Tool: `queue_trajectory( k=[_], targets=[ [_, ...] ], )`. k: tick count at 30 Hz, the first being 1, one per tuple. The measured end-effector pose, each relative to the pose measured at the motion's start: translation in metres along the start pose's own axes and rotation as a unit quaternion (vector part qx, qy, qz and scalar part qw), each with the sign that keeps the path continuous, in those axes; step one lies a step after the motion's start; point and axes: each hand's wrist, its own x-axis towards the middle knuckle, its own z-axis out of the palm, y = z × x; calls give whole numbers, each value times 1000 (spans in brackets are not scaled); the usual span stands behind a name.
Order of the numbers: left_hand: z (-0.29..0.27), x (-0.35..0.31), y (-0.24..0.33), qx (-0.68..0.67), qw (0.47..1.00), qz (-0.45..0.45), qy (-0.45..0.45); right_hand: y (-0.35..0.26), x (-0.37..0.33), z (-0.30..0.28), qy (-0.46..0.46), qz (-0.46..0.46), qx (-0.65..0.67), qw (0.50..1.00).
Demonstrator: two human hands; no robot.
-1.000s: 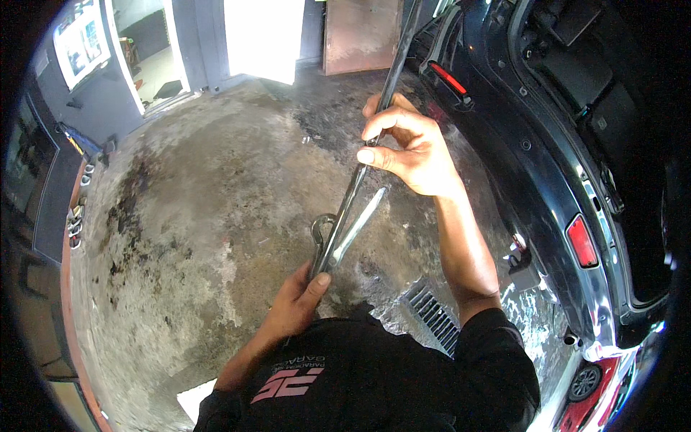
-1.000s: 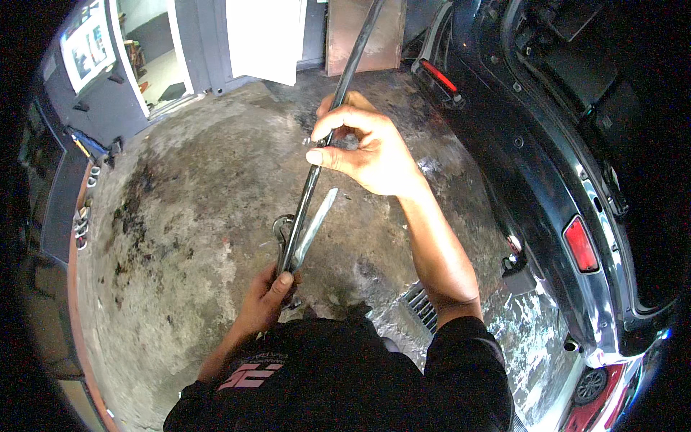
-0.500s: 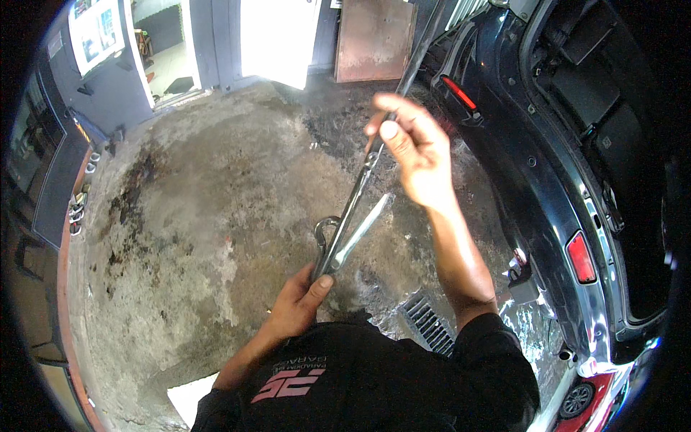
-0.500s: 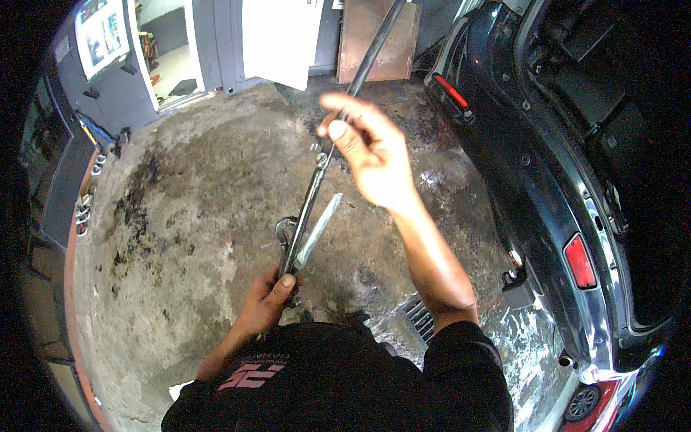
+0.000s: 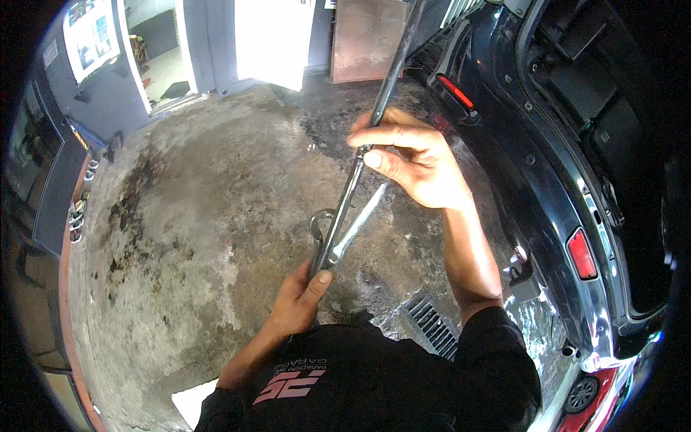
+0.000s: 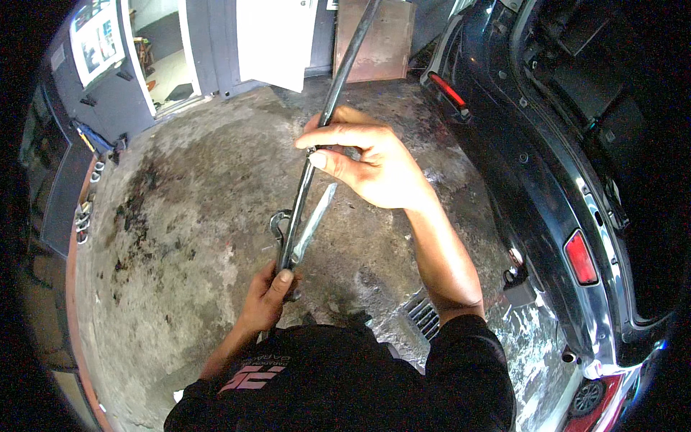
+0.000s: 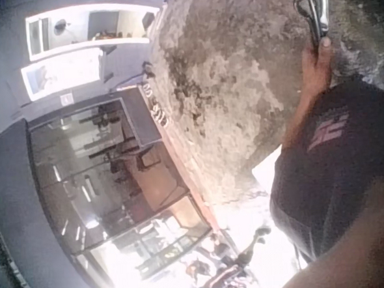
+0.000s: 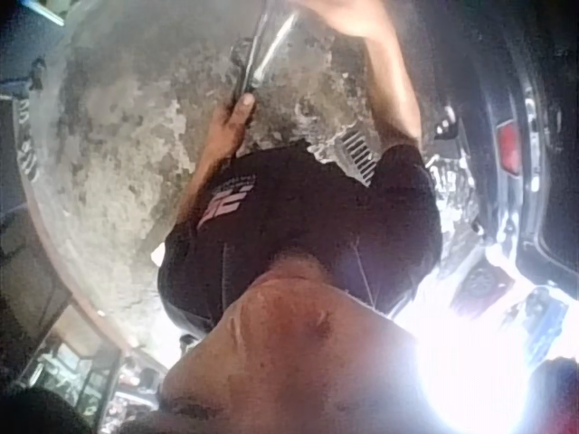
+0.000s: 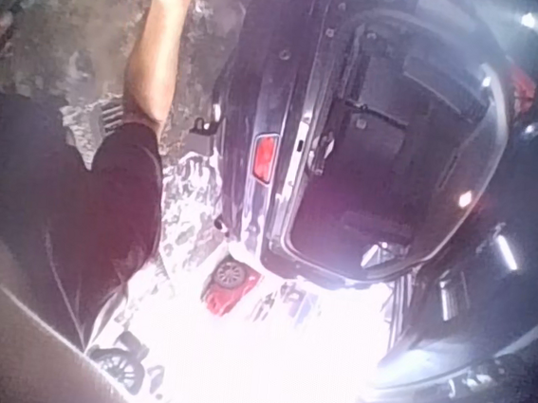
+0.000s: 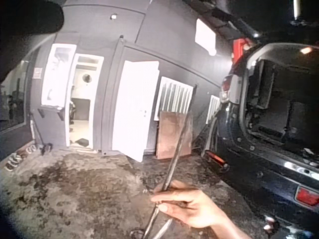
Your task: The person assembles vehicle tools by removing two metal rods and a lug wrench from the trunk of a car, then fitting the end of one rod into the other and using the lug wrench to tighten or secure them together.
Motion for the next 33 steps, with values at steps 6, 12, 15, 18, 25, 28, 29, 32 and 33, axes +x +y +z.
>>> queue_trajectory(
  k=[6,12,15,18,25,28,29,32,33],
  targets=[
    [1,5,-10,10,1000,16,12,6,1,20,62,67,112,990],
    [1,4,-4,4,999,28,29,3,11,6,-4,-6,15,1000],
    [1,4,-5,18,998,37,36,1,8,4,-14,65,45,997],
    [-2,4,-8,6,998,50,25,1,11,14,24,40,63,997],
    [0,0,2,27,998,37,40,2,12,3,-21,-39,6,999],
    [0,0,4,41,998,32,40,2,10,4,-4,-25,11,1000],
    [0,1,4,43,998,40,34,6,9,6,4,-29,16,999],
    [0,1,1,39,998,48,28,9,7,11,26,-24,34,999],
    [0,1,-1,36,998,48,28,9,6,12,34,-19,41,998]
  ],
)
